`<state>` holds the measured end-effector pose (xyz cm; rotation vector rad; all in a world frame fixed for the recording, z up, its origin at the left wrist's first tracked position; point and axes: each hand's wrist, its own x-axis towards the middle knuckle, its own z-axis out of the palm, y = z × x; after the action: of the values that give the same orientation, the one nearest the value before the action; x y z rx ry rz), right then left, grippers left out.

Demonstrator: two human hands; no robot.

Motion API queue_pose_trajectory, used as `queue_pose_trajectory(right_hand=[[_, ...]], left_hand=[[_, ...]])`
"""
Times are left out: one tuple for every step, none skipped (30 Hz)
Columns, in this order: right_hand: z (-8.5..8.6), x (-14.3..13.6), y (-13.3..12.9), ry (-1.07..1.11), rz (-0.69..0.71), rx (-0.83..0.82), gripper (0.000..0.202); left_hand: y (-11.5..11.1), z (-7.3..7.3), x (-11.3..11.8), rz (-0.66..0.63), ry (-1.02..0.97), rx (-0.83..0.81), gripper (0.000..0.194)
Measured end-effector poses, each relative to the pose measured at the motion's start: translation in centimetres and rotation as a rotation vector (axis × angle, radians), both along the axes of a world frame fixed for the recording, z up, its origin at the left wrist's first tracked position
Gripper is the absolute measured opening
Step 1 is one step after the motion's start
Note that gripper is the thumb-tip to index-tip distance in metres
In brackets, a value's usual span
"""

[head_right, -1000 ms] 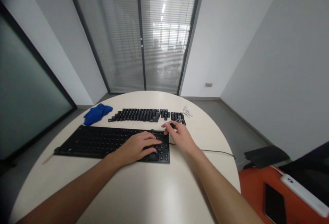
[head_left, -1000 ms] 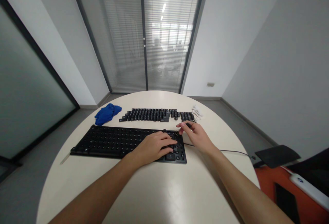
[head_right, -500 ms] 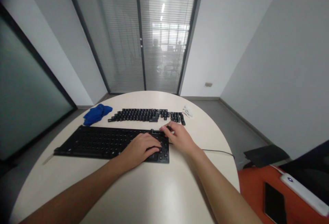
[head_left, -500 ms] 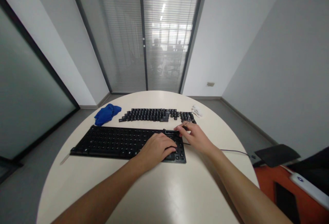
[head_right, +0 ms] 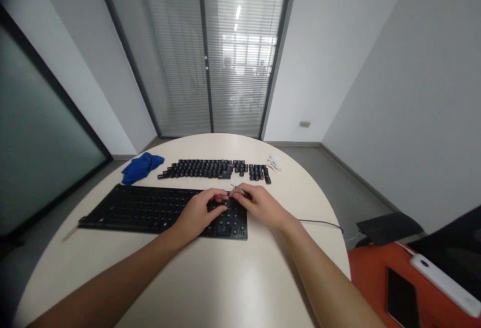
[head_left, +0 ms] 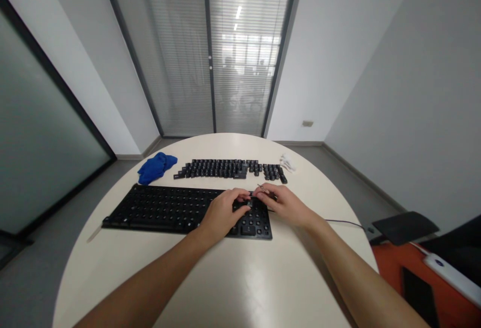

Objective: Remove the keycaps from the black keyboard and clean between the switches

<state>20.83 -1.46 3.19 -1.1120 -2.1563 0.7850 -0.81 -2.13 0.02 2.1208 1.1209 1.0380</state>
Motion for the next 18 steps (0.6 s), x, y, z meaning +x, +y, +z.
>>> queue_pose_trajectory(right_hand=[[0.0,-0.1,-0.1,-0.018,-0.004,-0.006,0.03],[0.0,-0.2,-0.2,-0.029,-0.008,-0.016,0.029],[0.0,-0.3,-0.2,-0.034,-0.01,-0.027,0.028],[0.0,-0.4,-0.3,-0.033,-0.01,-0.036,0.028],[-0.1,-0.5,-0.3,-0.029,-0.007,-0.041,0.028],[-0.2,-0.6,-0.3,-0.026,-0.001,-0.042,0.028],[-0.2,-0.6,-0.3,-0.025,0.006,-0.041,0.028],[-0.3,-0.6,-0.3,-0.025,0.008,-0.038,0.028],[-0.4,-0.6,-0.2,-0.025,0.002,-0.035,0.027],[-0.5,-0.6,-0.1,-0.026,-0.01,-0.03,0.027],[-0.5,-0.6,-0.1,-0.029,-0.029,-0.025,0.026],[-0.6,-0.6,0.0,-0.035,-0.046,-0.025,0.026],[-0.7,-0.7,0.0,-0.042,-0.059,-0.028,0.025],[-0.8,-0.7,0.0,-0.048,-0.065,-0.034,0.026],[-0.8,-0.8,0.0,-0.052,-0.064,-0.041,0.027],[-0.9,-0.9,0.0,-0.051,-0.06,-0.05,0.028],[-1.0,-1.0,0.0,-0.046,-0.054,-0.057,0.029],[-1.0,-1.1,-0.1,-0.036,-0.047,-0.065,0.031]], left_hand=[[0.0,-0.1,0.0,0.004,-0.013,-0.008,0.029],[0.0,-0.1,0.0,0.009,-0.021,-0.012,0.03],[0.0,-0.2,0.0,0.014,-0.025,-0.013,0.03],[-0.1,-0.2,0.1,0.017,-0.029,-0.013,0.029],[-0.1,-0.2,0.1,0.016,-0.033,-0.014,0.028],[-0.1,-0.2,0.1,0.015,-0.038,-0.015,0.028],[0.0,-0.2,0.1,0.012,-0.041,-0.017,0.027],[0.0,-0.2,0.1,0.012,-0.043,-0.017,0.026],[0.0,-0.2,0.1,0.016,-0.042,-0.012,0.026],[0.0,-0.2,0.1,0.024,-0.039,-0.003,0.026],[0.0,-0.2,0.1,0.036,-0.035,0.009,0.025],[0.0,-0.2,0.1,0.047,-0.03,0.023,0.023],[0.0,-0.2,0.1,0.054,-0.026,0.037,0.02],[0.0,-0.1,0.1,0.058,-0.02,0.05,0.017],[-0.1,-0.1,0.1,0.059,-0.012,0.062,0.014],[-0.1,0.0,0.1,0.057,-0.001,0.074,0.011],[-0.1,0.0,0.1,0.054,0.01,0.085,0.01],[-0.2,0.0,0.1,0.05,0.018,0.096,0.01]])
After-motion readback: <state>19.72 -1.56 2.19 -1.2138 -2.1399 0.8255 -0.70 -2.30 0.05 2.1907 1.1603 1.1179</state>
